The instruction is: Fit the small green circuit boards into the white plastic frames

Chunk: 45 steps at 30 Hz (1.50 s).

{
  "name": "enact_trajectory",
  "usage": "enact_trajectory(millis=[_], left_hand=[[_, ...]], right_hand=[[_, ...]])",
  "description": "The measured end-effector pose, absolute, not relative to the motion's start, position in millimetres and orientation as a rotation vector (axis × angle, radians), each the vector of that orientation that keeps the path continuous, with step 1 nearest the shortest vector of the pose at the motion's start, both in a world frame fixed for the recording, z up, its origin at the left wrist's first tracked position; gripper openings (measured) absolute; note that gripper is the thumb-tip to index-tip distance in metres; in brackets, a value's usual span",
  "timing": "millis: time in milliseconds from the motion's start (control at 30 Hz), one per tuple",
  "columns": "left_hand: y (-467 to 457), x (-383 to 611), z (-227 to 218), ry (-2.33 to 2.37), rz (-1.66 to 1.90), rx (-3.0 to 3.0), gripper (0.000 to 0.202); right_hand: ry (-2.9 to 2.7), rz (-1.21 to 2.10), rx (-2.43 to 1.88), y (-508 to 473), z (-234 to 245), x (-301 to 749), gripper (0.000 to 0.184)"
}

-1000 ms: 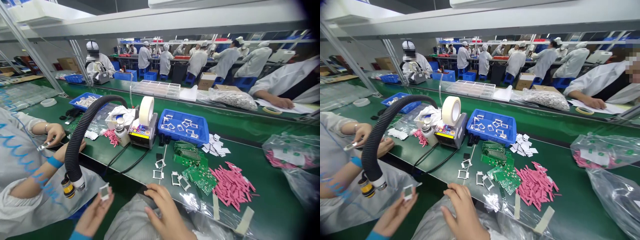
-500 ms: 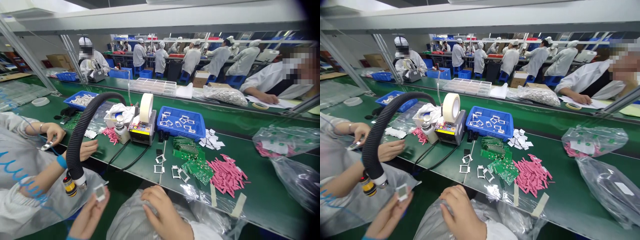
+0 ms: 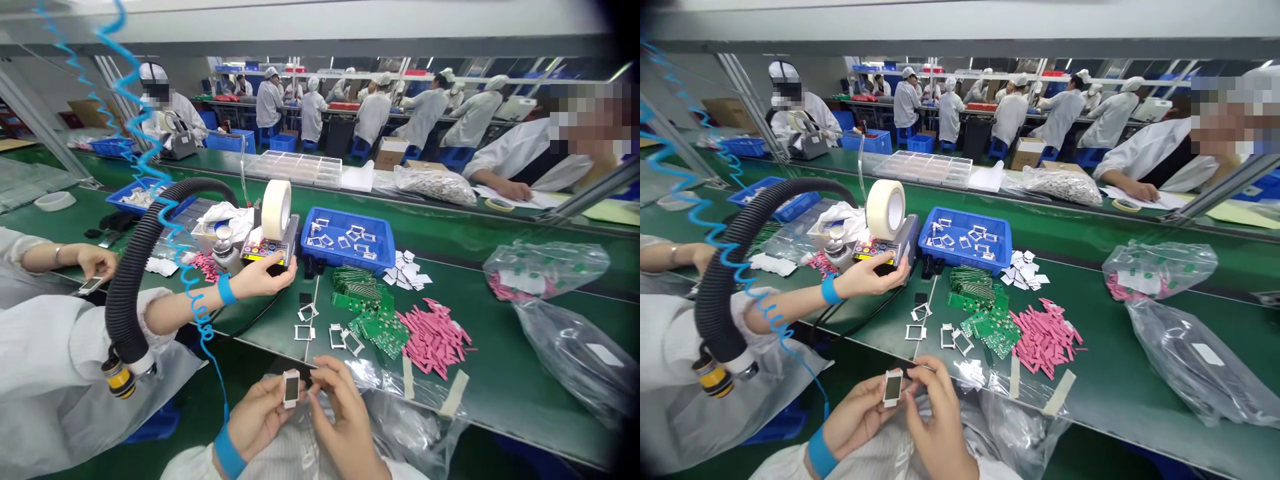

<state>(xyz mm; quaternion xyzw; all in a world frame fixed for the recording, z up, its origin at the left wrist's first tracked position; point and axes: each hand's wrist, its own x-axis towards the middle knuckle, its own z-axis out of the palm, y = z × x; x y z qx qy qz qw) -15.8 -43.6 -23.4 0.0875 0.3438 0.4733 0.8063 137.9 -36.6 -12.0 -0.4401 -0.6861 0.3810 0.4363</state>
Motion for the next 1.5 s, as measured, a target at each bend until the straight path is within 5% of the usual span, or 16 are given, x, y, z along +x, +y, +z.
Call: enact_trajectory(millis=[467, 767, 1500], left_hand=[[-42, -10, -44, 0.824, 0.999, -0.085, 0.011], [-39, -9, -51, 0.875, 0.99, -0.157, 0.012], [-41, -11, -59, 0.82, 0.991, -0.151, 0.01]], right_hand=[[-1.664, 1.05, -1.065, -33, -21, 140, 0.03], [-1.723, 1.095, -1.079, -28, -15, 142, 0.011], [-1.745, 1.192, -1.121, -26, -17, 138, 0.017]])
